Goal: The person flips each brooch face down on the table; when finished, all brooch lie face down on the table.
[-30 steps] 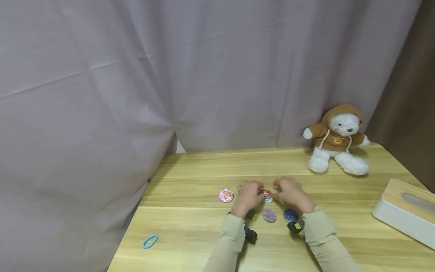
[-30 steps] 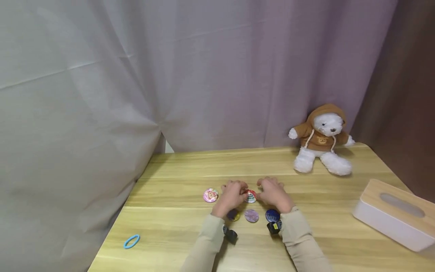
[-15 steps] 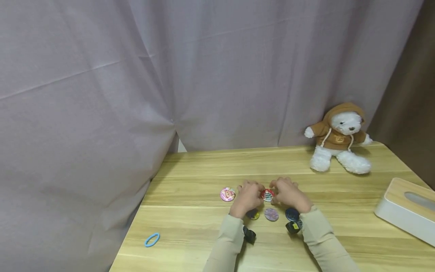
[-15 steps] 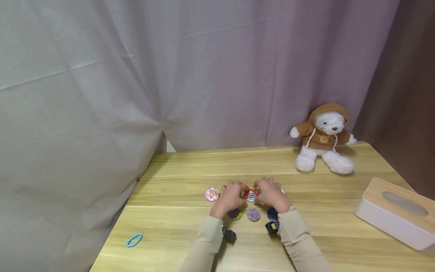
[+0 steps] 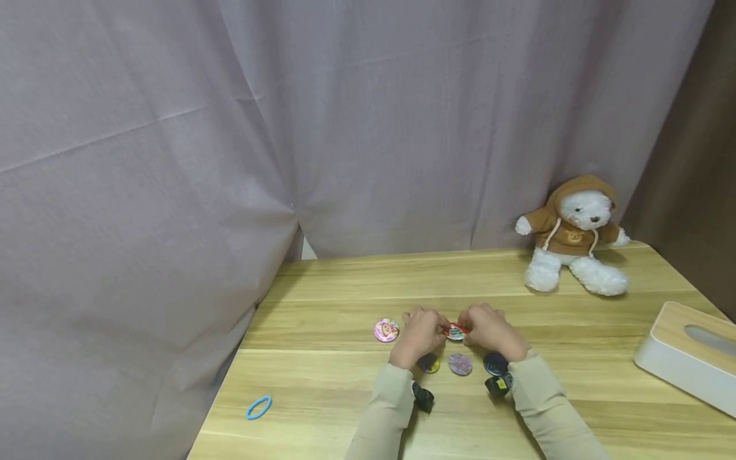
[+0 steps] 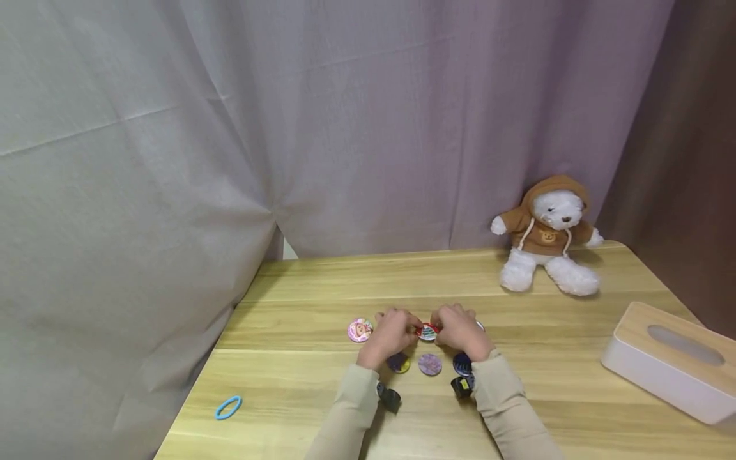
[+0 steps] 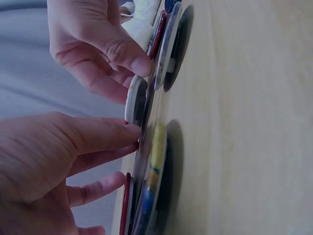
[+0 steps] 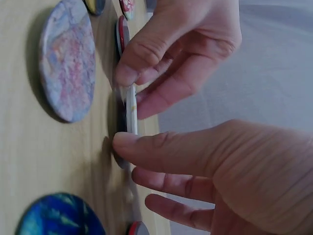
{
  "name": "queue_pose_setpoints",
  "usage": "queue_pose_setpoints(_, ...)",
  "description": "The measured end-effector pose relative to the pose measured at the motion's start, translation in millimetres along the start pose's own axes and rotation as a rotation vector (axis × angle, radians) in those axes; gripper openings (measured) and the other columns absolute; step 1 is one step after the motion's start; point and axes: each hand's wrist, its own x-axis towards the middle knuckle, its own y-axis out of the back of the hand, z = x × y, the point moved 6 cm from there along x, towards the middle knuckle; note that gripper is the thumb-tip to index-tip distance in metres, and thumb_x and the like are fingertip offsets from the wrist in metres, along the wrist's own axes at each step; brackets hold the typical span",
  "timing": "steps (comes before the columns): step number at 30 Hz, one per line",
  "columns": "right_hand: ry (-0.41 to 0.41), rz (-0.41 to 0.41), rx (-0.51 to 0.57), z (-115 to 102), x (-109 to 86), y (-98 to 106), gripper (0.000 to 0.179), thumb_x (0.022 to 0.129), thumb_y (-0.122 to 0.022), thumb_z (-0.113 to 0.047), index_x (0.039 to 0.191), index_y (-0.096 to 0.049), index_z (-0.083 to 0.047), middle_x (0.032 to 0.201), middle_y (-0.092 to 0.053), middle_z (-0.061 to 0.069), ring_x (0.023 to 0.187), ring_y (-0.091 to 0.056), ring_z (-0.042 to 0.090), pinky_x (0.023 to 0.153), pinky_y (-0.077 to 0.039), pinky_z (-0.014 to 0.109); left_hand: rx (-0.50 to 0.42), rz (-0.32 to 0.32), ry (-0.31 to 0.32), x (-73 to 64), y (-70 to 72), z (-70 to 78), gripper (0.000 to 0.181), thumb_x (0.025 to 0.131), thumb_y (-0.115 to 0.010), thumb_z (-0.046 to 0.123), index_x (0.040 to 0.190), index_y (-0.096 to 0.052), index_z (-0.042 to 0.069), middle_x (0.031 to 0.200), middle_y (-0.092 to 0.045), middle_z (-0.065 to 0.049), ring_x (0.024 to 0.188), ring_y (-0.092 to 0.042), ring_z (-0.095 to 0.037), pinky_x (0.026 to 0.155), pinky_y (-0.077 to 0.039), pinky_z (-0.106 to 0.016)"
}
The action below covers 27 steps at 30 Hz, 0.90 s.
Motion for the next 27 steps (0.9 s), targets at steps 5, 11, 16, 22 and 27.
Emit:
queue_pose_setpoints(5,0.021,0.020,0.011,2.2,-2.0,4.6,0.017,0.068,-0.079,-0.004,0.080,-0.075,-0.015,0.076,-0.071,-0.006,0.073,-0.059,0.018,0.066,-0.036,0.043,-0.016,0.024,-0.006,0.8,1.3,-1.4,0.018,0.083,-0.080,0.016,0.099,-0.082,0.024,0.097,-0.075,0.013,0.091,-0.060,-0.015,0.077,-0.033,-0.039)
queue_pose_setpoints(11,0.049,0.040,0.011,2.5,-5.1,11.7,0.010,0.077,-0.078,-0.006,0.082,-0.077,-0.015,0.083,-0.074,-0.001,0.078,-0.064,0.023,0.070,-0.040,0.047,-0.042,0.030,-0.009,1.8,-0.5,-4.8,0.014,0.089,-0.077,0.020,0.101,-0.082,0.024,0.101,-0.075,0.013,0.092,-0.062,-0.008,0.080,-0.032,-0.037)
queue_pose_setpoints(16,0.096,0.081,0.009,3.0,-3.9,15.3,0.008,0.081,-0.076,-0.004,0.083,-0.077,-0.012,0.082,-0.074,0.000,0.073,-0.062,0.020,0.069,-0.047,0.045,-0.041,0.064,-0.023,2.5,1.6,-7.0,0.011,0.091,-0.075,0.025,0.100,-0.082,0.025,0.100,-0.076,0.012,0.090,-0.065,-0.005,0.084,-0.034,-0.039)
queue_pose_setpoints(22,0.116,0.102,0.070,4.0,-1.4,20.3,0.010,0.083,-0.073,-0.001,0.081,-0.075,-0.011,0.078,-0.069,-0.002,0.070,-0.057,0.015,0.068,-0.049,0.043,-0.066,0.099,-0.045,2.5,12.1,-3.7,0.008,0.092,-0.073,0.024,0.095,-0.081,0.024,0.095,-0.076,0.011,0.086,-0.065,-0.006,0.085,-0.036,-0.039)
queue_pose_setpoints(27,0.102,0.075,0.115,6.8,-3.0,21.6,0.013,0.082,-0.071,-0.001,0.079,-0.072,-0.013,0.073,-0.065,-0.007,0.067,-0.053,0.013,0.065,-0.046,0.037,-0.088,0.080,-0.064,2.5,12.1,0.0,0.009,0.093,-0.072,0.026,0.095,-0.080,0.023,0.089,-0.075,0.012,0.085,-0.062,-0.004,0.083,-0.035,-0.037)
